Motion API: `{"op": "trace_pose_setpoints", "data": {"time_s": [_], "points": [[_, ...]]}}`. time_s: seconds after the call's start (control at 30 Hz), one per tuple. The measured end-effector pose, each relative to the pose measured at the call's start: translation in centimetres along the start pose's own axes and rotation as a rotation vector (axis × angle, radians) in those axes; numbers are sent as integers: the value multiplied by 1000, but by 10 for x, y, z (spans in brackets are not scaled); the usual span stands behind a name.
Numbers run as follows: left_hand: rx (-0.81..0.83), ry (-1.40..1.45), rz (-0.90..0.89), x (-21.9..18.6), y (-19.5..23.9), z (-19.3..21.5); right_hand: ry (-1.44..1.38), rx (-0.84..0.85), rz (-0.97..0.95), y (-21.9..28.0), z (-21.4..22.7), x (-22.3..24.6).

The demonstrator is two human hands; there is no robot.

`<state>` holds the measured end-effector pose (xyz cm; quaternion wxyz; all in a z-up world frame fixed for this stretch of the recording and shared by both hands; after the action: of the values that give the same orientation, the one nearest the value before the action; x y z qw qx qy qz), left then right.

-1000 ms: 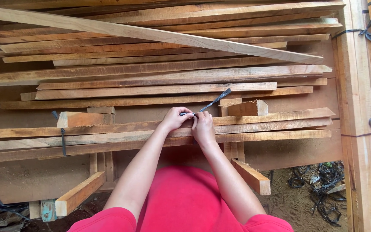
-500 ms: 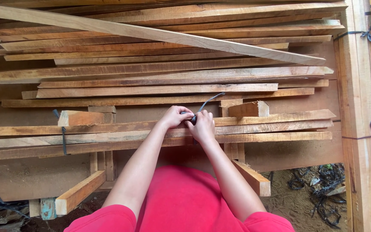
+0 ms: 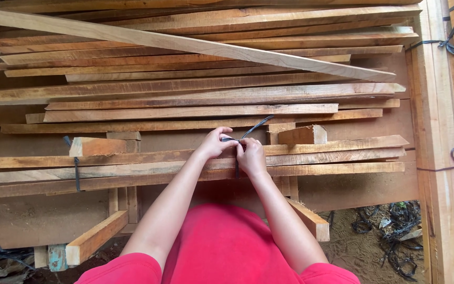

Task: The person ties a stack of wooden planks together using black straps. They wrap the straps around the planks and tie knots to secure them in place.

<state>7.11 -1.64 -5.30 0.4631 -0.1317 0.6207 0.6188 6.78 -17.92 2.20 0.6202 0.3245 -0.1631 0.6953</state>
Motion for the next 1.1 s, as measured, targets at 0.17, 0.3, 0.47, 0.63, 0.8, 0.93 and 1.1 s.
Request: {"op": "trace_pose_setpoints", "data": {"time_s": [0.17,0.3,0.47,0.63,0.8,0.93,1.1], "points": [[52,153,62,13,-10,-8,-36,-16,22,4,8,9],[-49,232,102,17,-16,-8,-58,-22,24,4,9,10],[-270,46,177,3,-12,-4,-92,-11,-83,-5,16,0],[-316,82,195,11,-15,-12,-89,38,-153,-9,13,-4],[-279,321,139,-11,3,-1,6,94,-148,-7,-2,8],[-275,320,113,-13,0,5,51,108,-208,-6,2,14],[-278,379,126,-8,5,0,62,106,-275,6,-1,11]]}}
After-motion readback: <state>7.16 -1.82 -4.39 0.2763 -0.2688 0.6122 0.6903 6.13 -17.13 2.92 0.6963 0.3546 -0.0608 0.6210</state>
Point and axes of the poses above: each hand's wrist, its own y-axis away from the middle knuckle, its own z-axis out of the back of the hand, x = y × z, the point moved 9 cm from there along -y, towards the middle knuckle, and after that the axes turned 6 degrees about x, right-handed, at the moved point
